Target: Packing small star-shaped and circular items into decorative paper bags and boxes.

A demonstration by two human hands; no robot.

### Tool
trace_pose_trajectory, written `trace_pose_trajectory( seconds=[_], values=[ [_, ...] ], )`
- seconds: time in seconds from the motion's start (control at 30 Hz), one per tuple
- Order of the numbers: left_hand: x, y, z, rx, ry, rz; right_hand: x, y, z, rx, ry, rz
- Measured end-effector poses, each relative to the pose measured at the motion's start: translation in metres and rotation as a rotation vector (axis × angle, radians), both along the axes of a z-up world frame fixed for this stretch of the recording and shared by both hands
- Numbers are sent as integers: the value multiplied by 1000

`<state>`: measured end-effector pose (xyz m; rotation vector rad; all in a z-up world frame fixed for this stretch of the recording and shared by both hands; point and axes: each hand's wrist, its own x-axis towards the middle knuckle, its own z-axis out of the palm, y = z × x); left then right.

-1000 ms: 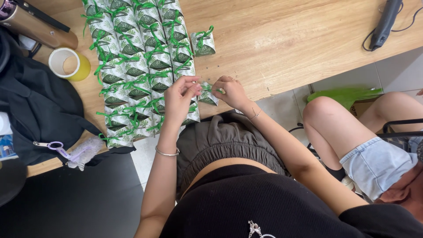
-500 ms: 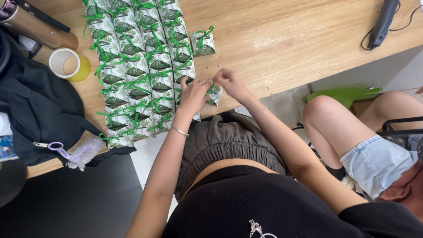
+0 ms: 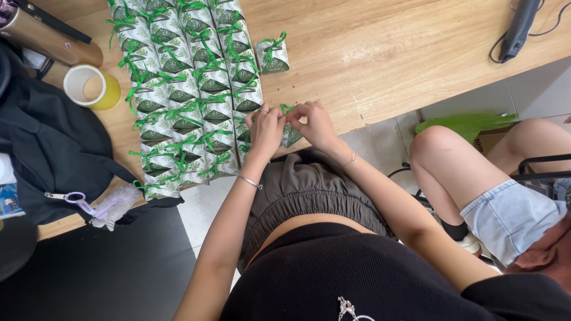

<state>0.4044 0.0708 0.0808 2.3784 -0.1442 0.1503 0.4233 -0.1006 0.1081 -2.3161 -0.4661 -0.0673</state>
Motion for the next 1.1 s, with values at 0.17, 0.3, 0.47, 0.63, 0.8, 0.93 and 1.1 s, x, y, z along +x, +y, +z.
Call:
trace_pose_trajectory(
  seconds=[0.17, 0.3, 0.47, 0.63, 0.8, 0.93, 1.1],
  values=[
    [-2, -5, -1, -67, -22, -49, -1, 2, -15, 13, 5, -1],
    [-5, -11, -6, -72, -4, 15, -4, 7, -10, 32, 93, -188],
    [-2, -14, -38, -201, -3, 41, -4, 5, -25, 18, 111, -131],
    [0, -16, -53, -376, 90, 21, -3, 5, -31, -62, -100, -100],
    [-2, -16, -52, -371, -5, -12, -3, 5, -29, -91, -69, -85],
    [-5, -15, -40, -280, -152, 18, 0, 2, -32, -91, -14, -67],
    [-5, -15, -17, -356, -58, 76, 3, -3, -20, -61, -55, -10]
  ],
)
